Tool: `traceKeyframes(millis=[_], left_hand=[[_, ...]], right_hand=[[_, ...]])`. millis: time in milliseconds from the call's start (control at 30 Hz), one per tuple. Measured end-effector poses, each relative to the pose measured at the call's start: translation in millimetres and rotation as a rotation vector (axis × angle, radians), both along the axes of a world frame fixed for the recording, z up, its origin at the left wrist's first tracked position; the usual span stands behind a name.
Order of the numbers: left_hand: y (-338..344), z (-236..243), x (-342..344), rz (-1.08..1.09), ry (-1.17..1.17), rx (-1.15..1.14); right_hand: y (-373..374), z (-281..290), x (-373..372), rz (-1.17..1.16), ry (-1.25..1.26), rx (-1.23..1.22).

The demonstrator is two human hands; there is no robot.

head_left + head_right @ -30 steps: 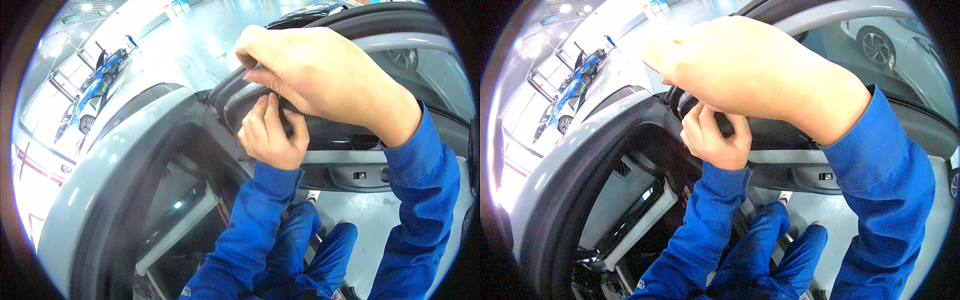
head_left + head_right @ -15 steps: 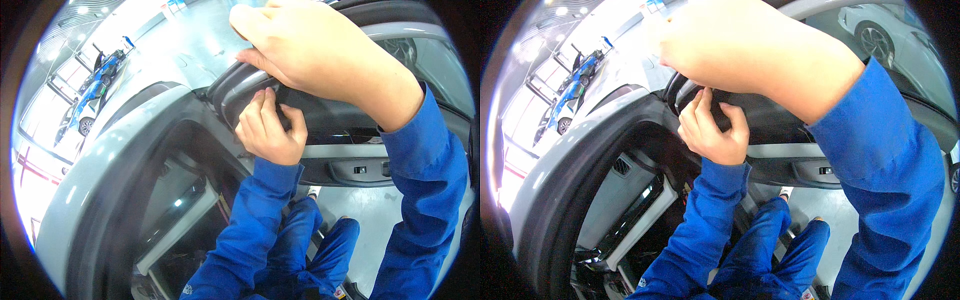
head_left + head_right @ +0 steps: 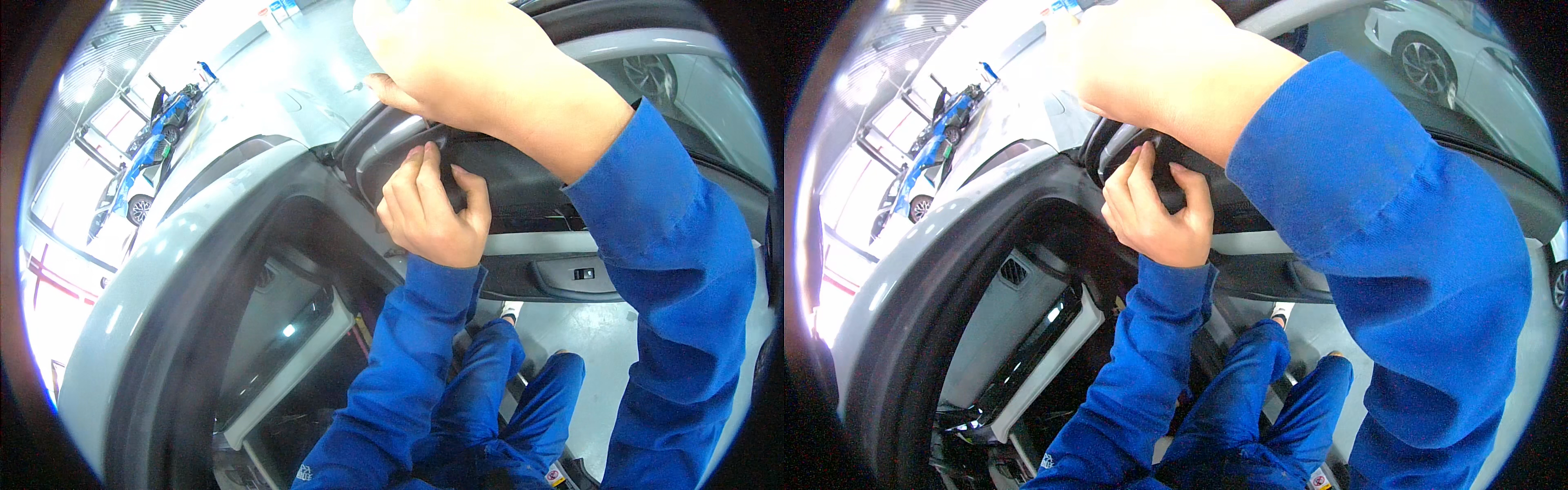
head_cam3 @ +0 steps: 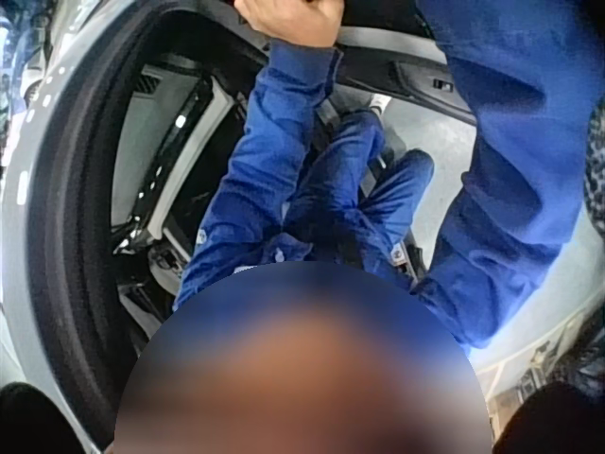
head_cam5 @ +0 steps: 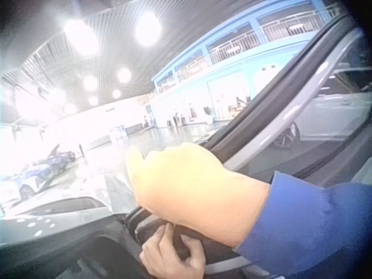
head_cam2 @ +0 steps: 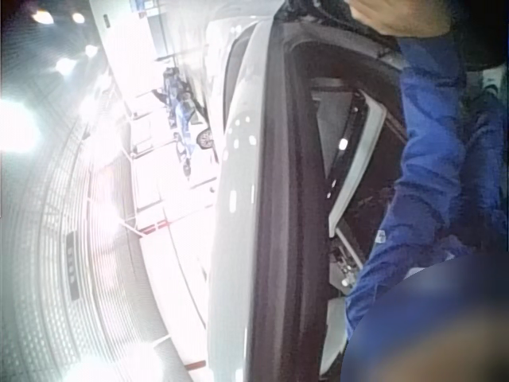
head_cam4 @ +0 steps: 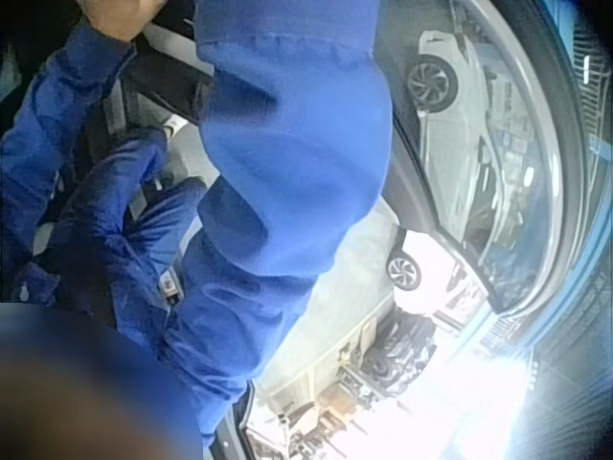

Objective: The person removes the interior door panel of a car. They use a pry tool and a screwdriver to release clips and trim pieces around the door handle, window controls, and door edge, then pull the panel away from the door frame.

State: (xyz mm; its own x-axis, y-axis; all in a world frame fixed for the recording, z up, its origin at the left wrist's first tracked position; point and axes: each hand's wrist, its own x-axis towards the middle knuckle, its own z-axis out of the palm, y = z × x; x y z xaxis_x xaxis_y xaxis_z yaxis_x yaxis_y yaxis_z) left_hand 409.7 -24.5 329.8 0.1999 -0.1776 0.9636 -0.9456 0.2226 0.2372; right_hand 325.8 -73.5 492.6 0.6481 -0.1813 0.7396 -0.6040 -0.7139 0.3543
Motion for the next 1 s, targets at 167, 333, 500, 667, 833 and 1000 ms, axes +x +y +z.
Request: traceKeyframes(millis=[167,333,500,667,833,1000], left_hand=[[-0.3,-0.3,-0.4,0.01,-0.002,-0.01],[-1.7,-1.3,0.3,0.012,-0.002,-0.016],[-3.8,-3.8,0.8,0.022,-0.012,-0.029],[-2.9,-1.9,-0.3,-0.011,0.03,-0.03],[3.6,10.2,-2.3,-0.112,0.071,-0.016],[-8.9,28.8,-1.0,-0.161,0.125,-0.034]], right_hand=[[1.8,3.1,3.4,-0.009,-0.032,0.057],[4.5,4.9,3.7,-0.069,-0.021,0.101],[3.0,4.1,3.9,-0.054,-0.029,0.104],[-0.4,4.9,6.1,-0.072,-0.048,0.131],[-1.5,4.5,7.3,-0.112,-0.028,0.116],[3.0,8.2,2.7,-0.072,-0.045,0.212]])
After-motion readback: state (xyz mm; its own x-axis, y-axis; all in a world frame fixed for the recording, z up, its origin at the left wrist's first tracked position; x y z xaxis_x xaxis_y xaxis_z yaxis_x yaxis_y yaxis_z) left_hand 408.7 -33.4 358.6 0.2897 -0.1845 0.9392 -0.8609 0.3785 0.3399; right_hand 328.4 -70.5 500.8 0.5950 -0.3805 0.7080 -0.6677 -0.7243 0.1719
